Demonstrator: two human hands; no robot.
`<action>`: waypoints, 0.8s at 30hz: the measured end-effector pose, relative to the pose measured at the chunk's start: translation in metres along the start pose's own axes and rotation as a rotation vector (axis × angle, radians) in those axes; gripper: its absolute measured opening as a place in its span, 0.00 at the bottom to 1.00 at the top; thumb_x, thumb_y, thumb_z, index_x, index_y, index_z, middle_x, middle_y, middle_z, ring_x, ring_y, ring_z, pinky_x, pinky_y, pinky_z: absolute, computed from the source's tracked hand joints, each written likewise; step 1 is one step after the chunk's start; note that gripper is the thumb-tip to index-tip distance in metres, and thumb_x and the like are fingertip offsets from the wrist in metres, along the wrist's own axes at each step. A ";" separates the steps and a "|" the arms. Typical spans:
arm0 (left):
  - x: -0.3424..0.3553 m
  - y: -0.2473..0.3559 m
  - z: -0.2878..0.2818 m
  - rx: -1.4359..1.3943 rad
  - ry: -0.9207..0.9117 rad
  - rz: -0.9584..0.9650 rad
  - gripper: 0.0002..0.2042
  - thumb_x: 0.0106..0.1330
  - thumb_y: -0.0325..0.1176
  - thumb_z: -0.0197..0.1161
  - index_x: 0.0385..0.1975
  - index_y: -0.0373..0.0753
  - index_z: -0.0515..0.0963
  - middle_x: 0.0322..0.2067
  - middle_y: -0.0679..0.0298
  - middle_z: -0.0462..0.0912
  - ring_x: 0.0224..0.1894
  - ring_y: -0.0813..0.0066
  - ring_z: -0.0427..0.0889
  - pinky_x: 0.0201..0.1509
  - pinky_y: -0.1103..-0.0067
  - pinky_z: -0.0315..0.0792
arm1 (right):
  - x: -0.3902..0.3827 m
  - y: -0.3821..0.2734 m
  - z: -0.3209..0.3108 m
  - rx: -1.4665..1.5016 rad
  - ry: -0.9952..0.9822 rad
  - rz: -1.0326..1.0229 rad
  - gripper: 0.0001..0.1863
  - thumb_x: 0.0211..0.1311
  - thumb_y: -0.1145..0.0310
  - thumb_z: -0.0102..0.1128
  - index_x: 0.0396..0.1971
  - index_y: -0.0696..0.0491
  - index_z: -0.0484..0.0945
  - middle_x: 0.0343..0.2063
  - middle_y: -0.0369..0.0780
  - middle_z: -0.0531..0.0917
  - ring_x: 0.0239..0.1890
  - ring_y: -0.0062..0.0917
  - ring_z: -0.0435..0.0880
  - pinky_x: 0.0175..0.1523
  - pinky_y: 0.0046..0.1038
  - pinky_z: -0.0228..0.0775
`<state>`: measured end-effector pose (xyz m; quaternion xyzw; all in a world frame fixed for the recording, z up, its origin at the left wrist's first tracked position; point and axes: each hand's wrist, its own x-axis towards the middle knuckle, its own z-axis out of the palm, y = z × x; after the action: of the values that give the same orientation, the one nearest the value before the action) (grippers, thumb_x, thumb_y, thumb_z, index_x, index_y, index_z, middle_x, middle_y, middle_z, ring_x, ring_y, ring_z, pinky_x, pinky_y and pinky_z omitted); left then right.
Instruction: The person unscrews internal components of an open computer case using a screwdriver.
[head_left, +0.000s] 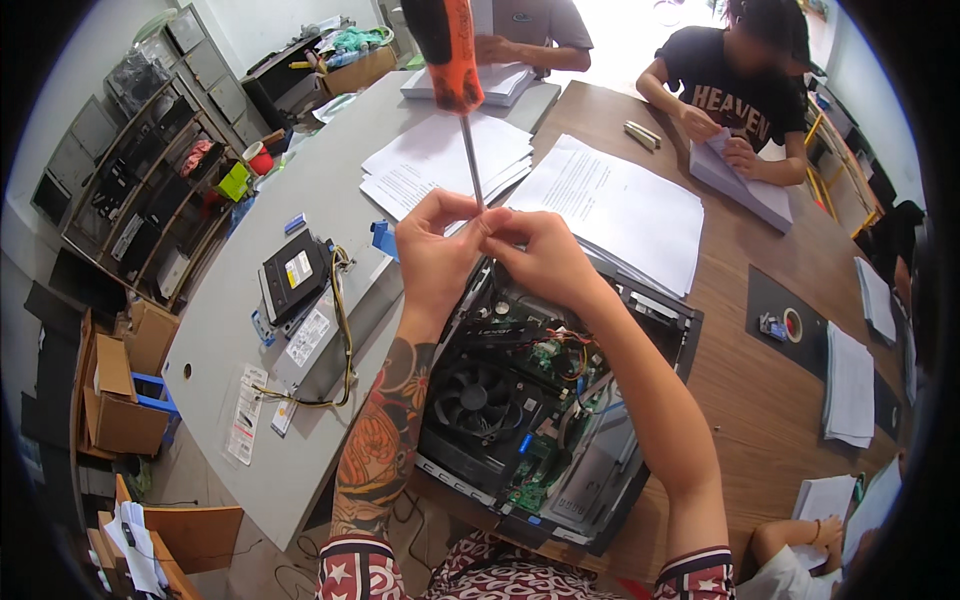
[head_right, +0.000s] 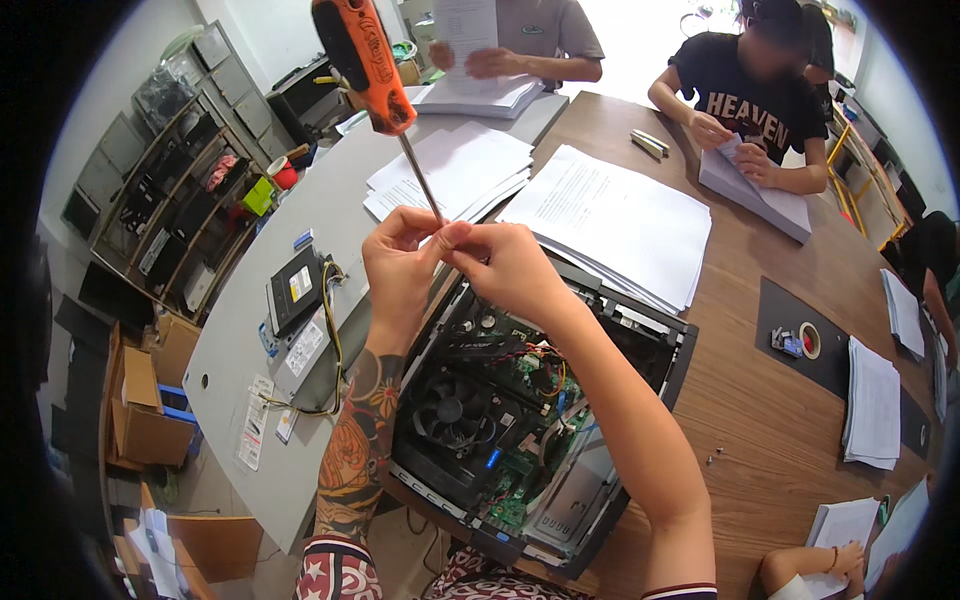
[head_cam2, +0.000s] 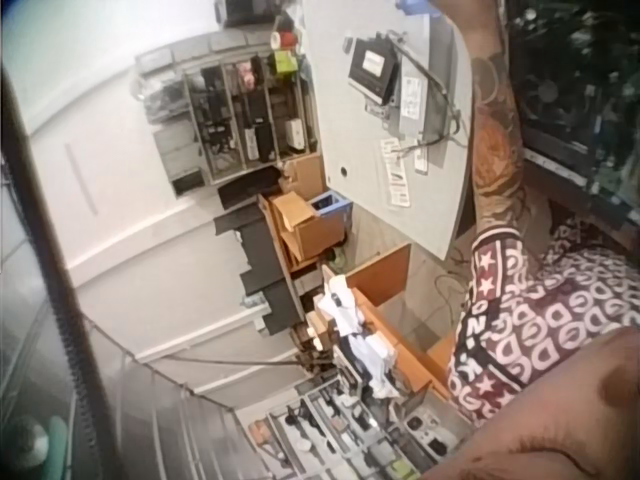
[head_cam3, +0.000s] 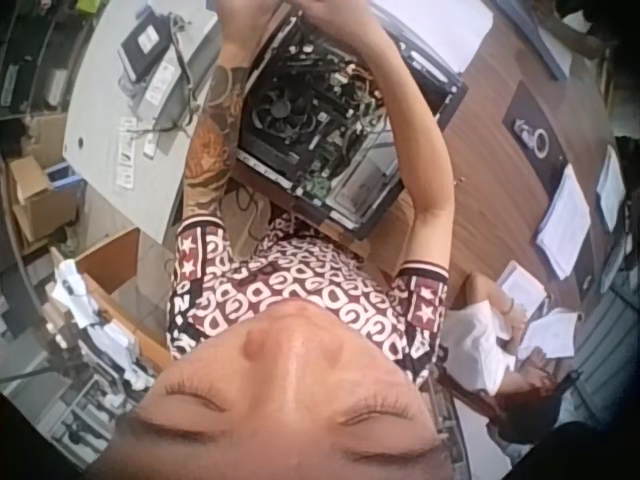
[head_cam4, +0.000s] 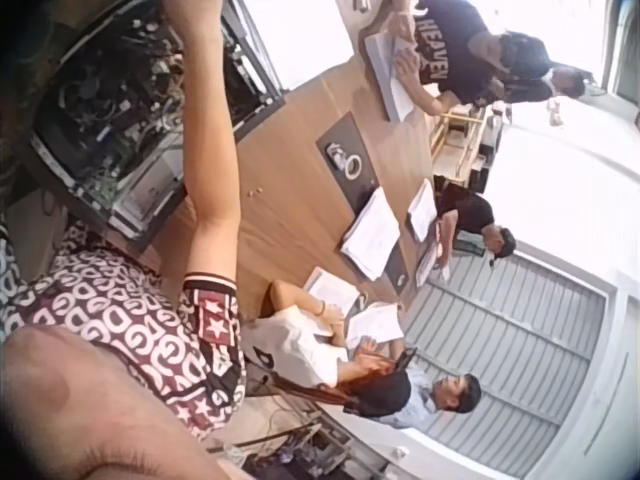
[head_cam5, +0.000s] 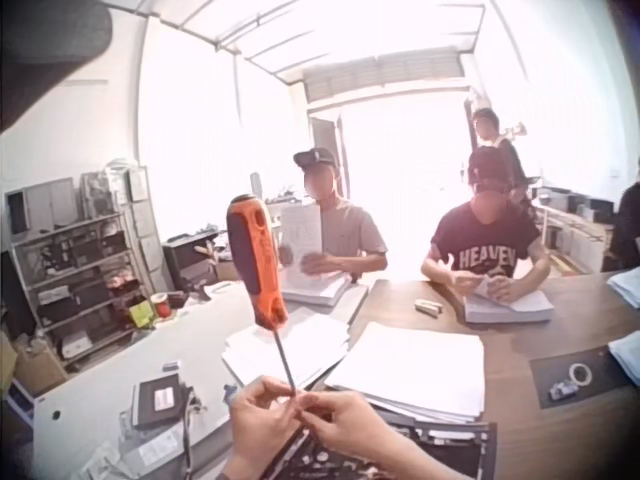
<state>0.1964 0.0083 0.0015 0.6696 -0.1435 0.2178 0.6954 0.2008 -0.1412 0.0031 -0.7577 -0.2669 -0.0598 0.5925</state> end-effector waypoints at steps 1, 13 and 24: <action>0.001 -0.002 -0.001 0.022 -0.027 0.021 0.09 0.59 0.25 0.73 0.33 0.34 0.78 0.31 0.66 0.83 0.35 0.80 0.81 0.40 0.84 0.76 | 0.000 0.002 0.000 -0.026 -0.027 0.018 0.10 0.64 0.71 0.61 0.41 0.60 0.83 0.27 0.48 0.86 0.30 0.26 0.86 0.40 0.29 0.75; 0.000 0.000 -0.003 -0.014 -0.115 0.010 0.16 0.67 0.31 0.66 0.50 0.29 0.77 0.42 0.60 0.83 0.45 0.73 0.82 0.49 0.78 0.76 | 0.002 -0.001 -0.002 -0.061 0.007 0.050 0.12 0.65 0.68 0.60 0.41 0.61 0.83 0.24 0.49 0.84 0.27 0.22 0.81 0.37 0.28 0.72; -0.003 0.002 0.000 0.061 -0.110 0.014 0.11 0.66 0.24 0.64 0.47 0.28 0.79 0.42 0.59 0.85 0.45 0.75 0.82 0.47 0.81 0.77 | 0.002 0.005 -0.005 -0.048 -0.068 -0.066 0.09 0.65 0.75 0.54 0.41 0.61 0.79 0.26 0.52 0.81 0.27 0.35 0.79 0.38 0.32 0.70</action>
<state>0.1924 0.0079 0.0021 0.7006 -0.1796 0.1899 0.6640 0.2062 -0.1455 0.0012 -0.7641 -0.3102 -0.0598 0.5624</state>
